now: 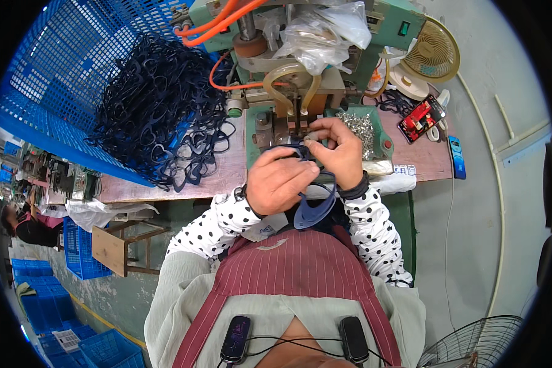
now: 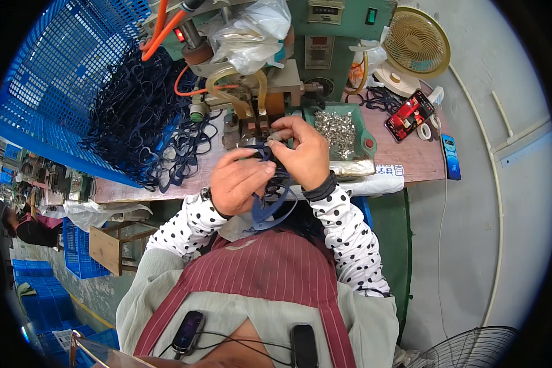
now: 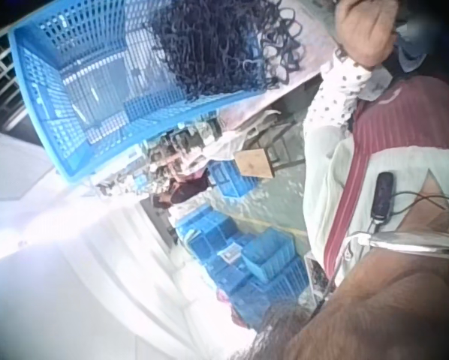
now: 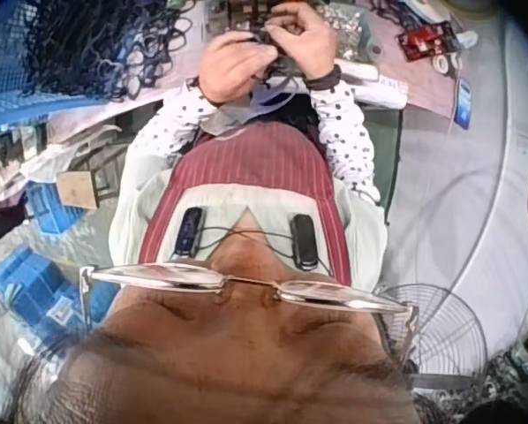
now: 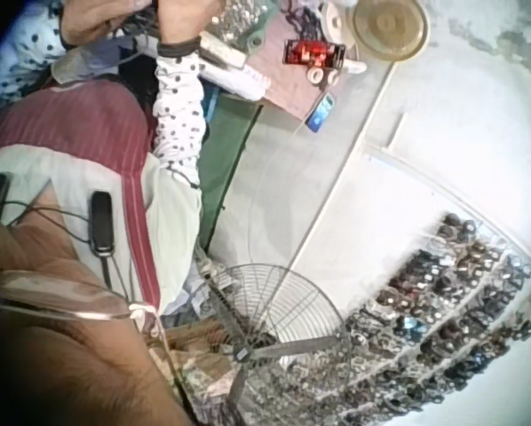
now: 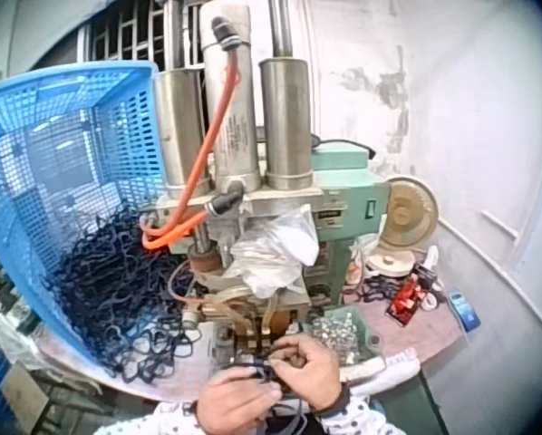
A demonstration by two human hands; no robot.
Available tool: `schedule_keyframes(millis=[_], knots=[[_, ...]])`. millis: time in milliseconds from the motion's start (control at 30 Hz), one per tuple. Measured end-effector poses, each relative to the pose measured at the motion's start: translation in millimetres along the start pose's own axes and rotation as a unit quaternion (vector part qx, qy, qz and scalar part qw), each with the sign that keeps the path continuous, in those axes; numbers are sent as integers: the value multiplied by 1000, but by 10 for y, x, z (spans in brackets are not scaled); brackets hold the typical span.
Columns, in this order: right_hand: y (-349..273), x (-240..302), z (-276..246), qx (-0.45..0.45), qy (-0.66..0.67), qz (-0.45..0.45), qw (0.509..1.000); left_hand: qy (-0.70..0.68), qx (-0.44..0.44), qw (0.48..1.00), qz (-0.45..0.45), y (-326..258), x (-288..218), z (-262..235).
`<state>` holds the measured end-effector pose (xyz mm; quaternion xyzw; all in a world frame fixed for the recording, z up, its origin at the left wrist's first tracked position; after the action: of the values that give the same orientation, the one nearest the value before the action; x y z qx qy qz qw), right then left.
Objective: The person repeatedly picks up a dark blue shoe part and a small metal pin, inserts the pin into the part, and places the assembly into a machine. The person continues this process, handling parts one at a time.
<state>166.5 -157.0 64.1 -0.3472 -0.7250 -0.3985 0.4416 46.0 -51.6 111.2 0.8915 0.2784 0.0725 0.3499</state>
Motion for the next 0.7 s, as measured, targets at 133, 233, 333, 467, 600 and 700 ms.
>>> schedule_keyframes(millis=[133, 233, 333, 467, 600, 700], knots=[[28, -40, 30, -4, -11, 37, 999, -50, 22, 998, 29, -9, 10, 120], [95, -5, 44, -5, -10, 44, 999, -63, 26, 997, 36, -34, -33, 124], [142, 1, 88, -23, 73, 29, 997, -63, 31, 995, 73, -31, -195, 26], [146, -8, 109, -21, 84, 27, 996, -73, 53, 992, 84, 20, -203, 9], [128, -327, -196, -57, 68, -2, 996, -111, 113, 982, 106, 37, -69, 287], [-115, -697, -862, -202, -310, 18, 929, -154, 107, 974, 130, 36, 24, 390]])
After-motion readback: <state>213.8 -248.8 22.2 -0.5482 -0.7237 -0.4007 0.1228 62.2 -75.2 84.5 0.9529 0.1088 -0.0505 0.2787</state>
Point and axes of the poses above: each hand's wrist, its own y-axis towards the middle knuckle, its own z-axis out of the palm, x = y × z, the point moved 10 cm from there along y, towards the middle knuckle, and after that the axes turned 15 degrees about x, right-handed, at the moved point
